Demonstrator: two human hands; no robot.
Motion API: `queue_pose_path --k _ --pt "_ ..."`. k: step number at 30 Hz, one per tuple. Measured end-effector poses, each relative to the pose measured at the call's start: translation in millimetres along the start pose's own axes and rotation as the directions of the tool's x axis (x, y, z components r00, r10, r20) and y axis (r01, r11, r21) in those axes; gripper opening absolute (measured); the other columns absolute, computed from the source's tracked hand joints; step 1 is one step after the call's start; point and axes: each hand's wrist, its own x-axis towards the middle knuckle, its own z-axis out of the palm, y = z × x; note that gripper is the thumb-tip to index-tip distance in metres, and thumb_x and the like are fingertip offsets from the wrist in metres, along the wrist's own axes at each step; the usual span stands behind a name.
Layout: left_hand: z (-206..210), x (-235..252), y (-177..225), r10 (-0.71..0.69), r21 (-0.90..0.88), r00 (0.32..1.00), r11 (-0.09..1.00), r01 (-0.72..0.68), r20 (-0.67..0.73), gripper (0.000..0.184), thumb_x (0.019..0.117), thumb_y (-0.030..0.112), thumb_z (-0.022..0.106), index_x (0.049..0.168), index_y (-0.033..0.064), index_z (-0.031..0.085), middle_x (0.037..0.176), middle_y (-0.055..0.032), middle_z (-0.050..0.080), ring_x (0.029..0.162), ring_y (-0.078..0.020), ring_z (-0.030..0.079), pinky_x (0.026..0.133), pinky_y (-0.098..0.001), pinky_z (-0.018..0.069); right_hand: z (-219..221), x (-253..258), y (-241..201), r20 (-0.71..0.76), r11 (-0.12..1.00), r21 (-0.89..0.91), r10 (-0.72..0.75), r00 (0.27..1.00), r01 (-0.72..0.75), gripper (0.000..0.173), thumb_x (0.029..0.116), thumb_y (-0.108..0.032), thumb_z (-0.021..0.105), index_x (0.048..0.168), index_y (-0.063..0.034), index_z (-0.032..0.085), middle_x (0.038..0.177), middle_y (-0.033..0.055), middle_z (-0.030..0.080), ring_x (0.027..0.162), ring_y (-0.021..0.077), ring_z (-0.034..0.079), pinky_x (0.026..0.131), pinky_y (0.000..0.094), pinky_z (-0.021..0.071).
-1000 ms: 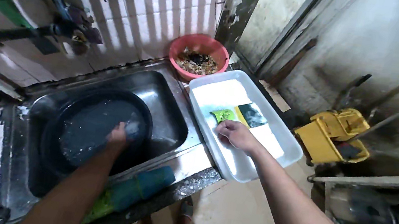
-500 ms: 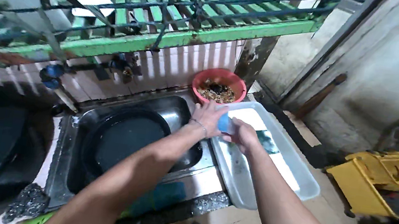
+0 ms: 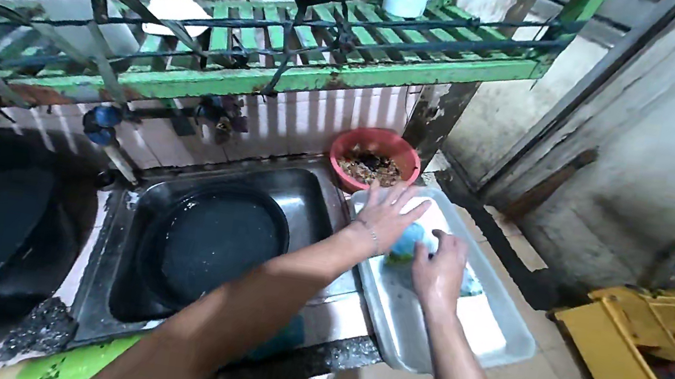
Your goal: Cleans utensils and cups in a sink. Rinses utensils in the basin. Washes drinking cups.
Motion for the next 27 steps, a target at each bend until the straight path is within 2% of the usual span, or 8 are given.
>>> queue_pose_path --k 4,8,10,13,16,20,23,27 --pt "-6.6 -141.3 -46.8 -0.276 -0.169 0.919 0.928 0.331 0.282 0.065 0.0851 0.046 0.082 0.137 0.0126 0.061 0.137 -0.0153 0.062 0.124 -0.0339 0.061 0.104 -0.0598 0.0495 26.4 -96.6 -22.3 0.298 0.955 0.151 -0.288 0.91 0.253 0.031 0.103 -0.018 0.056 0.127 0.0005 0.066 0.122 0.0196 0.068 0.112 0.0304 0.068 0.098 0.0467 0.0561" --pt "21.8 -274.7 -65.4 -0.436 0.084 0.561 0.836 0.543 0.704 0.109 0.0694 0.047 0.094 0.158 0.0148 0.039 0.143 -0.0265 0.056 0.125 -0.0497 0.058 0.101 -0.0714 0.047 106.6 -138.4 -19.8 0.811 0.869 0.213 -0.412 0.415 0.448 0.08 0.0886 -0.032 0.079 0.158 -0.0228 0.041 0.161 0.02 0.036 0.146 0.04 0.04 0.115 0.0589 0.0406" --pt "40.3 -297.3 -60.8 -0.48 0.074 0.557 0.798 0.597 0.678 0.1 0.0751 0.037 0.09 0.157 0.0115 0.039 0.146 -0.0237 0.053 0.127 -0.0463 0.058 0.101 -0.0678 0.0487 135.8 -143.0 -19.2 0.872 0.813 0.218 -0.411 0.267 0.54 0.092 0.081 -0.028 0.086 0.159 -0.027 0.038 0.161 0.0229 0.035 0.146 0.0493 0.034 0.111 0.0692 0.0379" --pt "60.1 -305.5 -62.7 -0.515 0.021 0.629 0.784 0.621 0.582 0.086 0.0797 0.042 0.082 0.152 0.0126 0.046 0.146 -0.0182 0.056 0.127 -0.0406 0.059 0.101 -0.0637 0.0502 133.3 -126.7 -26.1 0.917 0.788 0.139 -0.331 0.222 0.599 0.086 0.0816 -0.03 0.085 0.156 -0.0237 0.042 0.15 0.023 0.048 0.136 0.0466 0.048 0.106 0.0667 0.0448" --pt "66.7 -304.2 -66.7 -0.531 0.005 0.658 0.78 0.625 0.534 0.089 0.077 0.048 0.082 0.152 0.0151 0.047 0.147 -0.0147 0.056 0.131 -0.0376 0.056 0.105 -0.062 0.0478 83.8 -105.8 -41.1 0.922 0.81 -0.037 -0.198 0.334 0.585 0.083 0.0812 -0.044 0.082 0.152 -0.0192 0.046 0.132 0.0202 0.064 0.118 0.043 0.064 0.096 0.067 0.051" --pt "67.5 -306.1 -69.7 -0.528 0.002 0.664 0.784 0.621 0.529 0.091 0.0788 0.05 0.08 0.155 0.0168 0.044 0.149 -0.0133 0.054 0.133 -0.0364 0.056 0.105 -0.0612 0.0487 -12.1 -72.1 -51.6 0.749 0.914 -0.17 -0.123 0.651 0.368 0.064 0.085 -0.057 0.077 0.136 -0.0233 0.059 0.106 0.0126 0.073 0.1 0.0334 0.071 0.088 0.0612 0.0557" --pt "68.1 -303.8 -63.4 -0.513 -0.084 0.725 0.788 0.611 0.46 0.09 0.079 0.053 0.079 0.155 0.0184 0.045 0.147 -0.0131 0.056 0.131 -0.0342 0.057 0.105 -0.0588 0.0492 -41.6 -41.9 -25.0 0.441 0.938 -0.247 -0.114 0.89 0.243 0.068 0.0845 -0.057 0.079 0.134 -0.0134 0.063 0.111 0.0194 0.071 0.099 0.0411 0.069 0.084 0.0677 0.0539" --pt "54.4 -273.1 -44.4 -0.511 -0.248 0.804 0.772 0.585 0.305 0.09 0.0797 0.063 0.076 0.152 0.0159 0.05 0.142 -0.0123 0.06 0.128 -0.0297 0.061 0.107 -0.0539 0.0494 -26.2 -28.8 13.3 0.262 0.954 -0.162 -0.207 0.943 0.254 0.057 0.0953 -0.047 0.071 0.13 -0.0013 0.066 0.131 0.0245 0.062 0.122 0.0443 0.06 0.101 0.0668 0.0471"
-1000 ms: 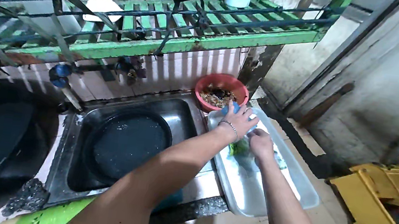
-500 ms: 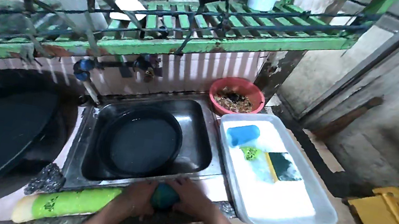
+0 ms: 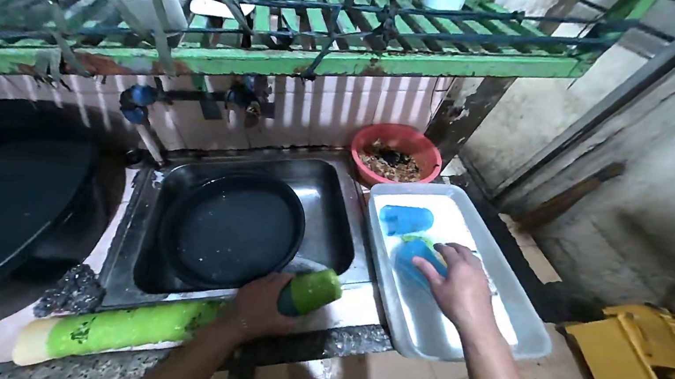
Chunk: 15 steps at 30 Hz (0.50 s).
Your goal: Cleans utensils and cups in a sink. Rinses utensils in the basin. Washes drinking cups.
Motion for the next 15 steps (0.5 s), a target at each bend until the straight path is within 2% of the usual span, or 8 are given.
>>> queue_pose_path --k 1,2,4,6,8,10,13,15 --pt "-7.3 5.0 17.7 0.021 -0.034 0.999 0.999 -0.022 -0.027 0.086 0.0805 0.059 0.078 0.15 0.0151 0.051 0.141 -0.0123 0.062 0.128 -0.0297 0.061 0.107 -0.0545 0.0492 3.6 -4.9 -8.9 -0.028 0.992 0.124 -0.026 0.999 0.029 0.05 0.1001 -0.041 0.066 0.131 -0.0015 0.065 0.131 0.0218 0.064 0.119 0.0392 0.062 0.099 0.0619 0.05" --pt "-12.7 9.8 38.1 0.052 -0.058 0.997 0.997 -0.055 -0.064 0.082 0.0803 0.054 0.081 0.147 0.0147 0.054 0.138 -0.012 0.064 0.125 -0.0296 0.062 0.105 -0.0555 0.0504 7.0 -11.6 -21.3 0.001 0.961 0.277 -0.017 1.0 0.016 0.047 0.1045 -0.04 0.058 0.136 -0.0055 0.063 0.127 0.016 0.066 0.108 0.0305 0.068 0.091 0.0538 0.0564" --pt "-19.8 17.4 83.6 0.116 -0.077 0.982 0.989 -0.129 -0.147 0.081 0.077 0.051 0.084 0.144 0.0133 0.058 0.134 -0.0124 0.067 0.118 -0.0295 0.067 0.098 -0.0562 0.0546 14.7 -21.8 -40.6 0.175 0.837 0.538 0.012 0.985 -0.105 0.052 0.1059 -0.052 0.045 0.143 -0.0172 0.054 0.113 0.0087 0.072 0.077 0.0218 0.071 0.065 0.0418 0.0615" --pt "-34.2 29.6 128.1 0.098 -0.088 0.991 0.991 -0.105 -0.086 0.084 0.0777 0.062 0.08 0.144 0.0175 0.056 0.131 -0.0099 0.067 0.114 -0.0278 0.068 0.094 -0.056 0.0552 13.6 -15.2 -44.8 0.178 0.753 0.636 0.069 0.982 -0.168 0.046 0.1002 -0.051 0.06 0.13 -0.0153 0.062 0.092 0.013 0.071 0.062 0.0245 0.066 0.054 0.0419 0.0573" --pt "-45.4 40.5 157.3 0.077 -0.192 0.997 0.978 -0.081 -0.025 0.079 0.0793 0.06 0.082 0.14 0.015 0.059 0.125 -0.0133 0.069 0.111 -0.0311 0.068 0.094 -0.0586 0.0543 5.4 1.7 -36.2 0.094 0.721 0.667 0.171 0.981 -0.19 0.035 0.0964 -0.041 0.069 0.115 -0.0108 0.068 0.084 0.0125 0.069 0.06 0.0232 0.063 0.052 0.0404 0.0536" --pt "-48.5 44.9 172.7 0.056 -0.322 0.998 0.945 -0.051 0.007 0.069 0.0819 0.05 0.085 0.135 0.0118 0.063 0.117 -0.0168 0.071 0.107 -0.034 0.069 0.092 -0.0596 0.0543 -1.5 15.7 -24.6 0.018 0.689 0.699 0.252 0.968 -0.192 0.032 0.0959 -0.038 0.07 0.108 -0.0088 0.07 0.082 0.0099 0.068 0.06 0.019 0.061 0.053 0.0376 0.0514" --pt "-39.3 51.7 174.3 0.037 -0.558 0.997 0.83 0.01 0.073 0.058 0.0839 0.039 0.085 0.129 0.0086 0.065 0.109 -0.0181 0.071 0.098 -0.0324 0.07 0.087 -0.0555 0.0564 -20.4 39.1 5.3 -0.073 0.624 0.749 0.412 0.908 -0.223 0.037 0.0968 -0.042 0.066 0.111 -0.0082 0.069 0.084 0.0082 0.067 0.063 0.0157 0.059 0.056 0.0371 0.051" --pt "-31.8 55.4 172.5 0.014 -0.649 0.997 0.76 0.039 0.076 0.059 0.0856 0.042 0.083 0.131 0.0102 0.063 0.111 -0.0182 0.071 0.097 -0.0323 0.07 0.085 -0.0547 0.0569 -27.7 54.2 25.5 -0.071 0.664 0.7 0.432 0.899 -0.264 0.042 0.0993 -0.045 0.064 0.12 -0.0084 0.065 0.092 0.0133 0.067 0.07 0.0221 0.061 0.061 0.0429 0.052"
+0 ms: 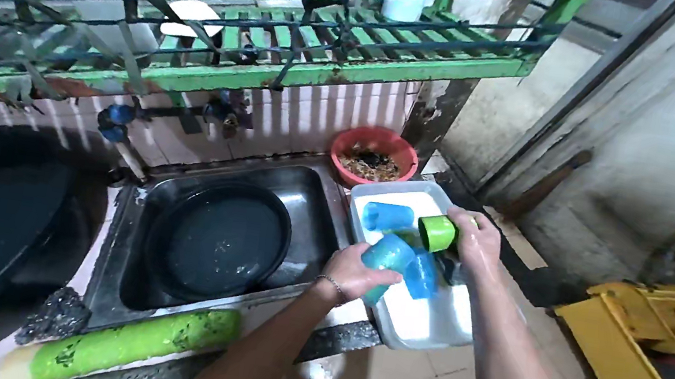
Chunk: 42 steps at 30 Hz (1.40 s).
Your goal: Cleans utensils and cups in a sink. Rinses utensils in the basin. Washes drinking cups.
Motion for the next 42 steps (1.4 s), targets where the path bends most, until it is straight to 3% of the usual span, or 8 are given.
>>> queue_pose_path --k 5,9,12,18,28,35,37,42 --pt "18.4 23.3 4.0 0.079 -0.251 0.996 0.964 -0.085 -0.035 0.071 0.0869 0.044 0.081 0.144 0.0139 0.053 0.122 -0.0178 0.069 0.104 -0.0311 0.07 0.087 -0.0524 0.0586 -10.0 4.1 12.8 0.078 0.944 -0.259 -0.189 0.979 0.203 0.048 0.1051 -0.045 0.055 0.129 -0.0045 0.067 0.129 0.0249 0.062 0.12 0.0408 0.06 0.101 0.0638 0.0475" --pt "36.6 48.2 17.9 0.246 -0.068 0.961 0.964 -0.256 -0.127 0.086 0.0732 0.027 0.093 0.147 0.0112 0.053 0.137 -0.0184 0.061 0.123 -0.0325 0.061 0.103 -0.0551 0.0515 6.6 -35.6 -10.9 0.237 0.973 -0.064 -0.199 0.951 0.22 0.057 0.0942 -0.047 0.068 0.134 -0.0082 0.057 0.118 0.017 0.066 0.101 0.028 0.068 0.086 0.053 0.0573" --pt "42.7 40.2 11.6 0.211 -0.412 0.956 0.867 -0.28 -0.205 0.083 0.0887 0.025 0.081 0.158 0.0135 0.037 0.158 -0.018 0.044 0.137 -0.0352 0.052 0.105 -0.0535 0.0498 -6.0 -57.0 -44.0 0.064 0.925 -0.171 -0.332 0.941 0.338 0.065 0.0866 -0.044 0.08 0.135 -0.0085 0.056 0.116 0.0188 0.067 0.101 0.0313 0.068 0.086 0.058 0.0558" --pt "50.6 22.5 3.5 -0.2 -0.829 0.977 0.558 0.048 -0.078 0.066 0.1041 0.057 0.05 0.147 0.0063 0.045 0.138 -0.0152 0.058 0.118 -0.026 0.063 0.098 -0.0411 0.0535 -1.6 -61.7 -1.8 -0.085 0.868 -0.318 -0.428 0.9 0.382 0.074 0.0876 -0.043 0.08 0.142 -0.0042 0.049 0.122 0.0255 0.065 0.107 0.0418 0.066 0.09 0.0652 0.0531" --pt "60.1 40.0 7.0 0.051 -0.884 0.992 0.46 0.082 0.119 0.043 0.1053 0.02 0.058 0.145 0.008 0.049 0.134 -0.0151 0.062 0.112 -0.027 0.066 0.089 -0.0442 0.0583 -5.5 -49.2 -1.8 -0.13 0.974 0.034 -0.22 0.967 0.226 0.055 0.0911 -0.042 0.075 0.128 -0.005 0.056 0.107 0.0154 0.066 0.091 0.0253 0.068 0.081 0.05 0.0576" --pt "48.6 38.2 10.7 0.076 -0.14 0.986 0.985 -0.097 -0.147 0.046 0.1062 0.039 0.057 0.132 0.0007 0.06 0.124 -0.0254 0.066 0.111 -0.0407 0.067 0.091 -0.0606 0.0557 -20.9 0.3 -1.8 -0.233 0.932 0.039 -0.343 0.91 0.361 0.066 0.095 -0.039 0.071 0.142 -0.0015 0.044 0.123 0.0177 0.062 0.109 0.0225 0.065 0.095 0.0439 0.0558" --pt "44.6 51.5 30.4 0.086 0.161 0.991 0.985 -0.069 -0.101 0.049 0.1118 0.039 0.042 0.116 -0.0033 0.066 0.116 -0.0271 0.066 0.111 -0.0417 0.064 0.097 -0.0619 0.0485 -10.4 17.3 6.3 -0.194 0.919 0.059 -0.371 0.908 0.389 0.067 0.0973 -0.037 0.068 0.145 -0.0009 0.038 0.127 0.0194 0.06 0.113 0.0228 0.064 0.097 0.043 0.0554" --pt "12.7 49.8 26.8 0.156 0.248 0.97 0.963 -0.108 -0.185 0.04 0.1075 0.027 0.054 0.14 0.0041 0.06 0.134 -0.0176 0.066 0.126 -0.0315 0.063 0.109 -0.0528 0.0481 -1.2 34.7 43.7 -0.122 0.923 0.325 -0.173 0.977 0.204 0.076 0.0872 -0.012 0.078 0.147 -0.003 0.033 0.135 0.0197 0.052 0.114 0.0257 0.061 0.092 0.0442 0.0573"
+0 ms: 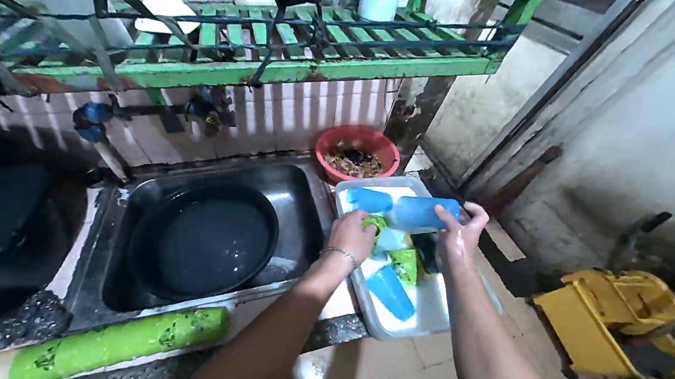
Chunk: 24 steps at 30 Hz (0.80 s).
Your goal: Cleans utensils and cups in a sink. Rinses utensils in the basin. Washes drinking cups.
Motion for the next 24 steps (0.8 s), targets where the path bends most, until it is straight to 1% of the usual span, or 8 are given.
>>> queue_pose_path --k 5,8,10,13,16,18,21,24 --pt "-90.1 -80.2 -131.5 -0.123 0.484 0.981 0.874 0.036 0.149 0.057 0.0895 0.035 0.079 0.141 0.0187 0.061 0.13 -0.0123 0.068 0.12 -0.0325 0.065 0.101 -0.0608 0.0517 -24.0 -41.4 -8.1 -0.022 0.832 -0.547 0.099 0.995 -0.095 0.027 0.094 -0.02 0.074 0.111 -0.0007 0.068 0.122 0.0259 0.061 0.114 0.0414 0.059 0.094 0.0635 0.0483" --pt "-133.9 -136.1 -207.8 -0.516 0.76 0.845 0.603 0.243 0.139 0.096 0.0768 0.03 0.09 0.158 0.0202 0.04 0.155 -0.0252 0.045 0.142 -0.051 0.04 0.109 -0.0769 0.0307 -7.3 -108.3 -35.2 0.124 0.843 -0.521 -0.082 0.989 0.136 0.023 0.1001 -0.016 0.064 0.115 0.001 0.065 0.121 0.0214 0.063 0.109 0.0321 0.064 0.093 0.0518 0.0547" --pt "-142.7 -149.9 -240.7 -0.584 0.78 0.8 0.561 0.276 0.137 0.102 0.0708 0.029 0.094 0.157 0.0213 0.04 0.149 -0.0261 0.05 0.133 -0.0516 0.051 0.105 -0.0742 0.0405 27.5 -159.8 -36.2 0.349 0.894 -0.366 -0.126 0.929 0.259 0.019 0.0992 -0.014 0.061 0.112 0.0001 0.065 0.107 0.0134 0.068 0.094 0.021 0.067 0.083 0.0419 0.0583" --pt "-142.0 -151.1 -247.3 -0.472 0.732 0.867 0.645 0.22 0.156 0.082 0.0757 0.045 0.087 0.147 0.0204 0.053 0.135 -0.0177 0.065 0.117 -0.0433 0.065 0.095 -0.0676 0.0515 90.9 -214.3 -8.1 0.683 0.925 -0.354 0.154 0.714 0.138 0.022 0.099 -0.022 0.068 0.115 -0.006 0.068 0.107 0.0088 0.07 0.094 0.0186 0.07 0.084 0.0399 0.0612" --pt "-121.8 -141.0 -241.6 -0.303 0.624 0.945 0.764 0.162 0.126 0.078 0.0766 0.061 0.079 0.141 0.0217 0.058 0.129 -0.0112 0.068 0.114 -0.0334 0.067 0.094 -0.0616 0.0548 139.8 -232.1 34.5 0.723 0.865 -0.501 0.409 0.557 0.015 0.057 0.0988 -0.045 0.066 0.142 -0.0096 0.054 0.134 0.0185 0.06 0.114 0.0299 0.066 0.096 0.0493 0.0568" --pt "-105.4 -129.8 -225.0 -0.226 0.544 0.967 0.829 0.13 0.114 0.082 0.0777 0.06 0.079 0.146 0.0217 0.054 0.131 -0.0106 0.066 0.117 -0.0303 0.066 0.098 -0.0576 0.0544 155.7 -232.1 40.7 0.695 0.83 -0.539 0.533 0.482 -0.14 0.062 0.1003 -0.052 0.061 0.148 -0.0152 0.048 0.129 0.0184 0.064 0.105 0.0303 0.069 0.086 0.05 0.0596" --pt "-88.1 -114.4 -200.1 -0.13 0.411 0.987 0.908 0.081 0.095 0.093 0.0759 0.051 0.088 0.154 0.0228 0.046 0.136 -0.0121 0.064 0.121 -0.0301 0.065 0.101 -0.0563 0.0535 160.0 -218.9 32.7 0.622 0.831 -0.493 0.544 0.563 -0.258 0.048 0.0974 -0.046 0.069 0.127 -0.0092 0.063 0.104 0.0181 0.071 0.085 0.0301 0.07 0.073 0.0503 0.0597" --pt "-77.5 -100.7 -186.8 -0.059 0.316 0.995 0.948 0.032 0.075 0.096 0.0735 0.044 0.091 0.154 0.0184 0.045 0.131 -0.0141 0.067 0.118 -0.0311 0.067 0.101 -0.0561 0.0538 147.1 -194.6 10.0 0.573 0.853 -0.514 0.418 0.705 -0.089 0.046 0.0933 -0.048 0.073 0.118 -0.0096 0.067 0.095 0.0153 0.071 0.081 0.0295 0.069 0.072 0.0542 0.0573"
